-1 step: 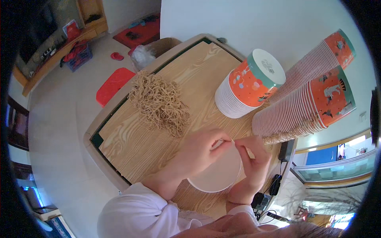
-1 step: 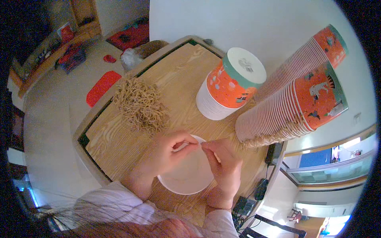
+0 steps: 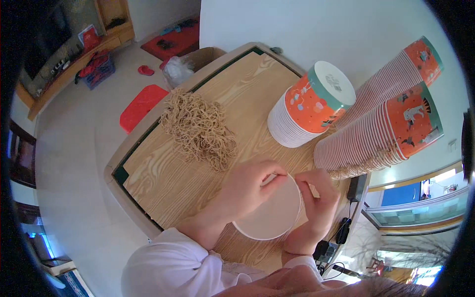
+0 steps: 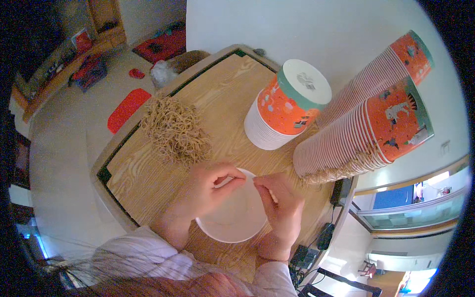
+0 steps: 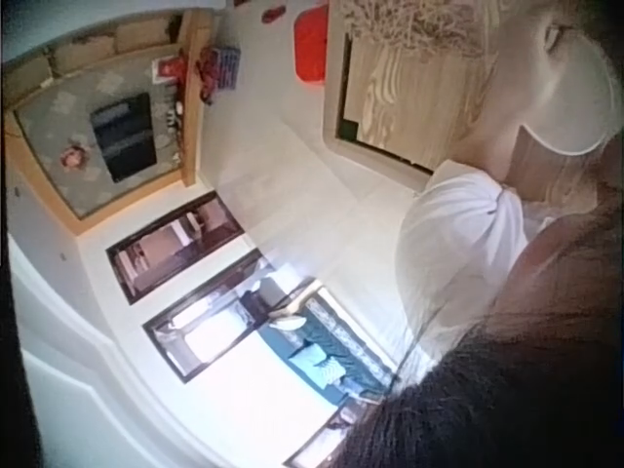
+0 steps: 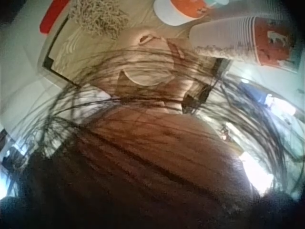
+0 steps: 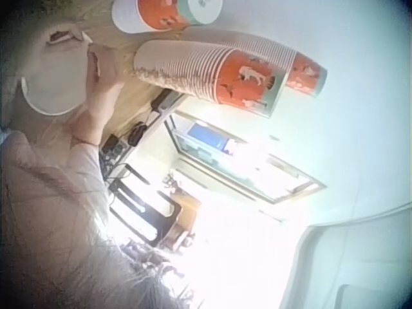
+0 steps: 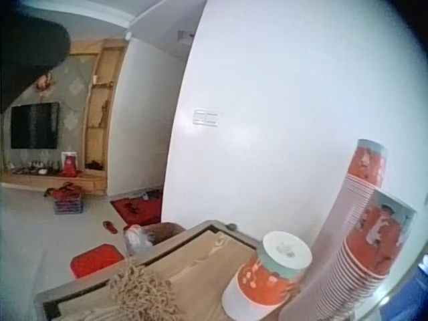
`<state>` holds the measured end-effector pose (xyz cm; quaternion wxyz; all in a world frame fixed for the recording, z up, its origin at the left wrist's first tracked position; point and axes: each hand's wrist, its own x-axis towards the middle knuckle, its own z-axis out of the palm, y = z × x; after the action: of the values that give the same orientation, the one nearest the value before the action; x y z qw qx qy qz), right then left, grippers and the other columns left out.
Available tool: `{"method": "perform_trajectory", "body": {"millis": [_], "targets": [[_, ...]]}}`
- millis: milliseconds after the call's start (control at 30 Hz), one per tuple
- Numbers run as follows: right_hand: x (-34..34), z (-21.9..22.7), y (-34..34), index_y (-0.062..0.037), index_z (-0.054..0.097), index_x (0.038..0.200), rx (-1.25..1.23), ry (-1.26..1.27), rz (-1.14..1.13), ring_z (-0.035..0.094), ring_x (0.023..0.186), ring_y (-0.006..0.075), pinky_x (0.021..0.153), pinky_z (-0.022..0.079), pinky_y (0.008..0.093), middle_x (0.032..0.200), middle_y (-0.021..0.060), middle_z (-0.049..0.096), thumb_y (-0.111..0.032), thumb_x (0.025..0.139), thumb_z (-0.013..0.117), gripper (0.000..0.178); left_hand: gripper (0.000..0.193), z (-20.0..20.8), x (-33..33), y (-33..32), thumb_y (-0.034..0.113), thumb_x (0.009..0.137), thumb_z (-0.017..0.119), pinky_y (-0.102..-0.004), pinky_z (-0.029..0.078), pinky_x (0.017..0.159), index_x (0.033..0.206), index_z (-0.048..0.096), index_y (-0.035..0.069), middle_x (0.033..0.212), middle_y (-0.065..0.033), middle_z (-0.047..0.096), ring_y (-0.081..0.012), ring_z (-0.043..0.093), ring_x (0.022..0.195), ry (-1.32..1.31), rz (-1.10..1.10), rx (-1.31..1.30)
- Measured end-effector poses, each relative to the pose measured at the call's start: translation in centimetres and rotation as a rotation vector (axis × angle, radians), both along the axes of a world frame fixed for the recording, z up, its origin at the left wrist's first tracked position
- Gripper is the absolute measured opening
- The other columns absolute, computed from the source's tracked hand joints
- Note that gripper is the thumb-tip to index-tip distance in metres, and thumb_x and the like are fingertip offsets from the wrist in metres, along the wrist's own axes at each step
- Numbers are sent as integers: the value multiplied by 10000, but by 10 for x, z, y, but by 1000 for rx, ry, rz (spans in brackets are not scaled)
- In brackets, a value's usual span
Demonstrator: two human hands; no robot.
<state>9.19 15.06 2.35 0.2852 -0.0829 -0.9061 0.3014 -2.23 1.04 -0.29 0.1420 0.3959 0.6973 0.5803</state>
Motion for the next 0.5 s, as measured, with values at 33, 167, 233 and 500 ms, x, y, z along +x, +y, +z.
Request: {"method": "perform_trajectory", "body": {"millis": [33,167,233,500], "targets": [[2,0,3,-13,668,903,1,3,-2,634,801,253,679,505,316,857,108,653,44,716,708,199,157,-3,-2,1,157,824,681,-339,444,555,944,664,58,744,-86,604,-228,566,613,38,21,45],[5,2,7,-18,677,875,27,89,-71,637,796,258,684,511,325,874,105,659,12,694,750,198,110,4,-2,4,145,820,686,-317,429,538,881,683,53,720,-78,598,-200,544,589,-14,15,119],[0,1,0,-19,681,863,21,98,-59,638,793,262,685,513,326,871,105,660,0,686,762,195,105,2,-1,2,129,812,695,-297,428,537,877,688,46,732,-73,610,-181,556,592,1,-21,87],[-3,-7,-1,-25,688,872,-28,110,75,639,747,233,624,513,314,853,104,659,-13,694,759,192,123,-6,-1,6,131,805,719,-276,426,527,874,693,32,714,-70,603,-147,553,582,-86,-56,167]]}}
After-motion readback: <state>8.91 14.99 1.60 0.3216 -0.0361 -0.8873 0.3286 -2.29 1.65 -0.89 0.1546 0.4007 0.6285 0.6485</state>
